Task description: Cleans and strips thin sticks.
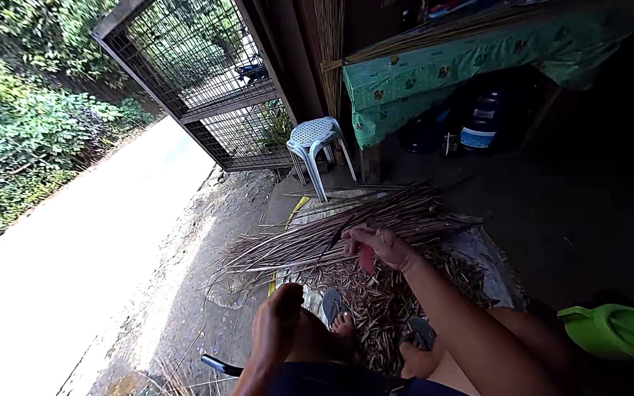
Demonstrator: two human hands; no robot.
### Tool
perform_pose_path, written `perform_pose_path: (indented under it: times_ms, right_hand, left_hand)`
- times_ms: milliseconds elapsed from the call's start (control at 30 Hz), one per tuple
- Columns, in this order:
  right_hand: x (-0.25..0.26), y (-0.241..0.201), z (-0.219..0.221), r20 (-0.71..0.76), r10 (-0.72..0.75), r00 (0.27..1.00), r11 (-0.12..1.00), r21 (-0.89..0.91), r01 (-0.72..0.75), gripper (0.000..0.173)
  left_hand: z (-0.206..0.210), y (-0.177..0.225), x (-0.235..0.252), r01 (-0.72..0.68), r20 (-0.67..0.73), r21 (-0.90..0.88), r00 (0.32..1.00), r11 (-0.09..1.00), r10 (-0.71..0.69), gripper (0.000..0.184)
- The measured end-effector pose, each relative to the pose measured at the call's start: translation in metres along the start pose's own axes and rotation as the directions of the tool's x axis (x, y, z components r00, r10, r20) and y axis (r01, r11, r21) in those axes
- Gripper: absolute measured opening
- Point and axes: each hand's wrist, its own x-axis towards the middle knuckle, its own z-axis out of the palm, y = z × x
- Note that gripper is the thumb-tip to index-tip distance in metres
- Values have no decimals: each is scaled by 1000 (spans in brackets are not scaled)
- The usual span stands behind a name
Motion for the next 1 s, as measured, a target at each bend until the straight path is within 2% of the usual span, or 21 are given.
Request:
perform_pose_path:
  times_ms: [33, 100, 167, 267, 333, 400, 467, 633, 733, 833, 933, 1000]
  right_hand:
    - [0, -1, 2, -24, -28, 999, 985, 169, 32, 34]
    - [-3, 0, 11, 0, -21, 1000, 938, 346, 20, 29]
    - [-5, 0, 22, 20, -15, 1000, 933, 360, 7, 27]
    - [-5, -1, 34, -68, -61, 996, 944, 320, 79, 15]
    - [-5, -1, 33, -65, -115, 991, 967, 220, 126, 16]
    - [-4, -1, 25, -7, -181, 984, 983, -14, 180, 19]
    - [-5, -2, 17, 81, -214, 974, 941, -251, 228, 24]
    - [-12, -12, 16, 269, -235, 934, 876, -358, 324, 26]
    - [-15, -17, 23, 352, -207, 913, 828, -435, 355, 27]
    - [-12, -11, 23, 390, -154, 908, 721, -584, 373, 28]
    - [-10, 2, 12, 318, -67, 946, 647, -708, 284, 28]
    - [-5, 9, 6, 262, 52, 964, 624, -762, 173, 28]
  left_hand:
    - [1, 0, -1, -2, 2, 9, 1000, 1000, 2, 18]
    - [4, -1, -1, -14, 14, 2, 1000, 1000, 14, 17]
    - [8, 2, -1, -38, 26, -30, 999, 999, 39, 16]
    - [15, 5, -2, -75, 29, -63, 997, 995, 77, 16]
    - [13, 2, -4, -94, 41, -22, 995, 995, 95, 16]
    - [4, -4, -5, -91, 79, 61, 993, 994, 86, 17]
    - [-9, -5, -5, -89, 127, 83, 989, 993, 78, 18]
    - [-53, -12, 7, -246, 263, 121, 942, 962, 208, 22]
    - [-81, -14, 23, -323, 358, 180, 901, 929, 244, 23]
    - [-103, -15, 39, -369, 376, 264, 890, 891, 257, 23]
    - [-125, -19, 52, -351, 363, 358, 906, 865, 218, 25]
    - [-127, -18, 53, -343, 376, 370, 905, 863, 199, 25]
